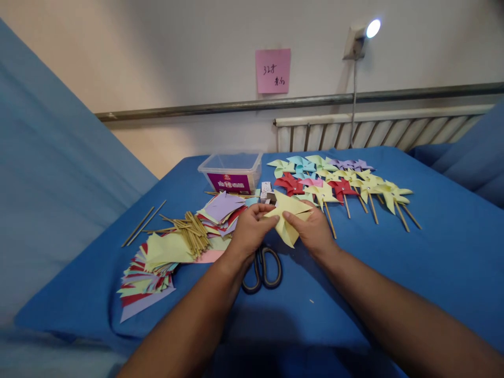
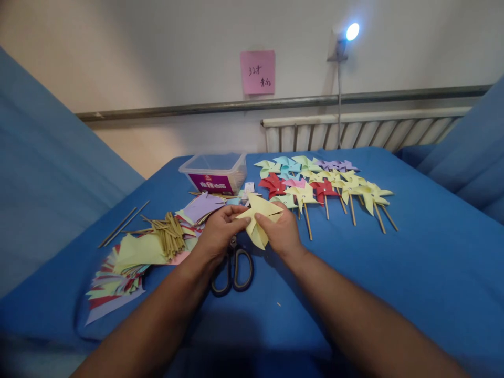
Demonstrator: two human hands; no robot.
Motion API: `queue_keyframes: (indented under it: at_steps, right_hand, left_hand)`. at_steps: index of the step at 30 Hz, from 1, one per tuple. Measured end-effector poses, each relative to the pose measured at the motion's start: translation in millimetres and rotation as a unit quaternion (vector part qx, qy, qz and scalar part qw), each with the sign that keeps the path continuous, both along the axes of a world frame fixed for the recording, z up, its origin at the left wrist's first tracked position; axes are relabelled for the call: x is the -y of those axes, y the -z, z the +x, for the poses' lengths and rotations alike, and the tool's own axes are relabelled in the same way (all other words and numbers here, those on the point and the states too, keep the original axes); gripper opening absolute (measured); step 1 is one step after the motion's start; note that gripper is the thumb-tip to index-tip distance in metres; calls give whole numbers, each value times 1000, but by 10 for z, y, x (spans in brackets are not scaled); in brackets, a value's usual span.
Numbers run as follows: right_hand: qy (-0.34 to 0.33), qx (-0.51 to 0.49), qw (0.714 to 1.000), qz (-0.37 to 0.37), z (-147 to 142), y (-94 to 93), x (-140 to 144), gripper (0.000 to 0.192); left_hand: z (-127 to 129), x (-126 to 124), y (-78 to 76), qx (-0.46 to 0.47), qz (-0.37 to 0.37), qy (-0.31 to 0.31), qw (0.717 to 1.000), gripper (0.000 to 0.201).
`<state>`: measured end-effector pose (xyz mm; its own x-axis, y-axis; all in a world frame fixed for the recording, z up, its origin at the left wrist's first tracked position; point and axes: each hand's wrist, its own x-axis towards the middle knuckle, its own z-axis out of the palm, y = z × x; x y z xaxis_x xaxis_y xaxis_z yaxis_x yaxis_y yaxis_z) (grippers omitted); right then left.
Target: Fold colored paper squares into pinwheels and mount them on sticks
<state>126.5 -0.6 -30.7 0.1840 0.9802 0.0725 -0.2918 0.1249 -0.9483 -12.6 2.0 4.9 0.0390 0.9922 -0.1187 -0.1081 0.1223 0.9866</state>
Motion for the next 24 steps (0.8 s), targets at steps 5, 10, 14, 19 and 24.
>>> queue_keyframes:
  at_steps: [5,10,14,19,24]
  right_hand:
    - [77,-48,996,12,-97,6,10,43]
    - [87,-40,995,16,-132,16,22,39]
    - [63,-42,997,20,-143,46,27,38]
    - [46,-26,998,16,-123,90,20,37]
    - [38,-21,999,12,-127,117,14,37]
  left_hand:
    - [60,36,82,199,-137,62,968,26]
    - [120,73,107,208,-104,79,969,29]
    - [143,75,103,196,-92,51,975,30]
    - [139,64,123,175,-90,37,980,24]
    - [142,74,125,172,-83,34,981,29]
